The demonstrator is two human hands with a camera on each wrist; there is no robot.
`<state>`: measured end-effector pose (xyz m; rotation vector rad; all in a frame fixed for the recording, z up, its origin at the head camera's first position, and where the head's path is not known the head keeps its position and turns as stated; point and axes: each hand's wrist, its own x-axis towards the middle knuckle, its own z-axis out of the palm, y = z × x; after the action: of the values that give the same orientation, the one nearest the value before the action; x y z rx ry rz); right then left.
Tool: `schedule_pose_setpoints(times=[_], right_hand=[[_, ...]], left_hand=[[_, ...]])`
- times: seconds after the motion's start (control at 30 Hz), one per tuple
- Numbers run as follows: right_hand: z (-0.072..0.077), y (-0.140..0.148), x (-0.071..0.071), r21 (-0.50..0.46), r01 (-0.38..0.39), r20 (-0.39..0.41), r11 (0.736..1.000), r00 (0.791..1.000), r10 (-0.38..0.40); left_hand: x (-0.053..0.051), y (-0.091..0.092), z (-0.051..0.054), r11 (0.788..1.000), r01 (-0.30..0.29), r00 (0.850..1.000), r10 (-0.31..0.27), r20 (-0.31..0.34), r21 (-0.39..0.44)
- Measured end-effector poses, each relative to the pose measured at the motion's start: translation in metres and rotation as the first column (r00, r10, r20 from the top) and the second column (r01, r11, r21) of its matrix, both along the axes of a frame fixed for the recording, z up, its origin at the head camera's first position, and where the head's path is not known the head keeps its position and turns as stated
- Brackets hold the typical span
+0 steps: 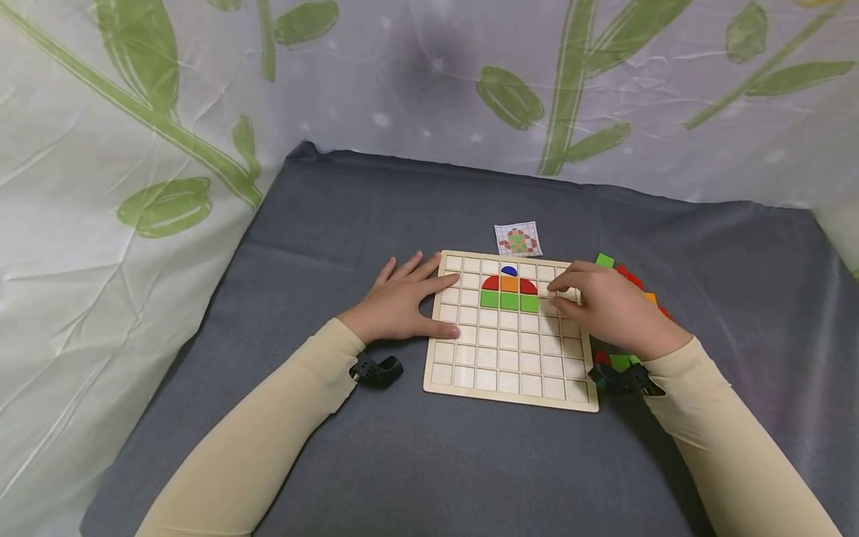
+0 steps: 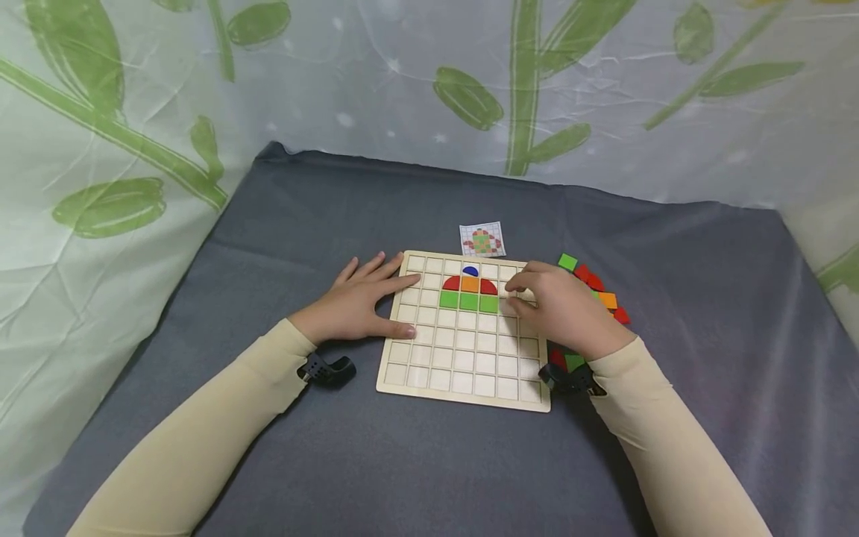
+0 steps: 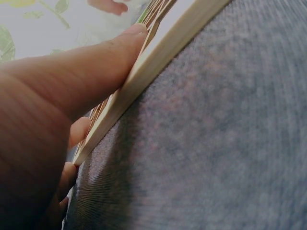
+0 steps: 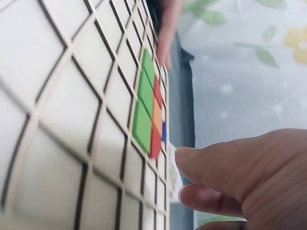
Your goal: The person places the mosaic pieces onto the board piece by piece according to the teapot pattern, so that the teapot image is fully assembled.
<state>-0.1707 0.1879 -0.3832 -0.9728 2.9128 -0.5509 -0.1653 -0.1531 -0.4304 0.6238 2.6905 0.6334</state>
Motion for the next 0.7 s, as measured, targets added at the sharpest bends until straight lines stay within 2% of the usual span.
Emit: schedule_pose_setpoints(times=[0.17,0.37,0.7], right_hand=[[0.004,0.021,0.003,0.035,0.041,-0.008,0.999,0.999,-0.041],[0.004,0.046,0.004,0.082,0.114,0.079,0.99,0.99,-0.12],[-0.005,0.061,-0.004,0.12,0.142,0.091,0.983,0.984,-0.154]], left_hand=[[0.0,0.001,-0.001,1.0,0.002,1.0,-0.002,0.008,0.002],[-0.001,0.001,-0.002,1.0,0.008,1.0,-0.008,-0.003,-0.001],[-0.003,0.0,-0.003,1.0,0.002,1.0,-0.002,0.003,-0.007]])
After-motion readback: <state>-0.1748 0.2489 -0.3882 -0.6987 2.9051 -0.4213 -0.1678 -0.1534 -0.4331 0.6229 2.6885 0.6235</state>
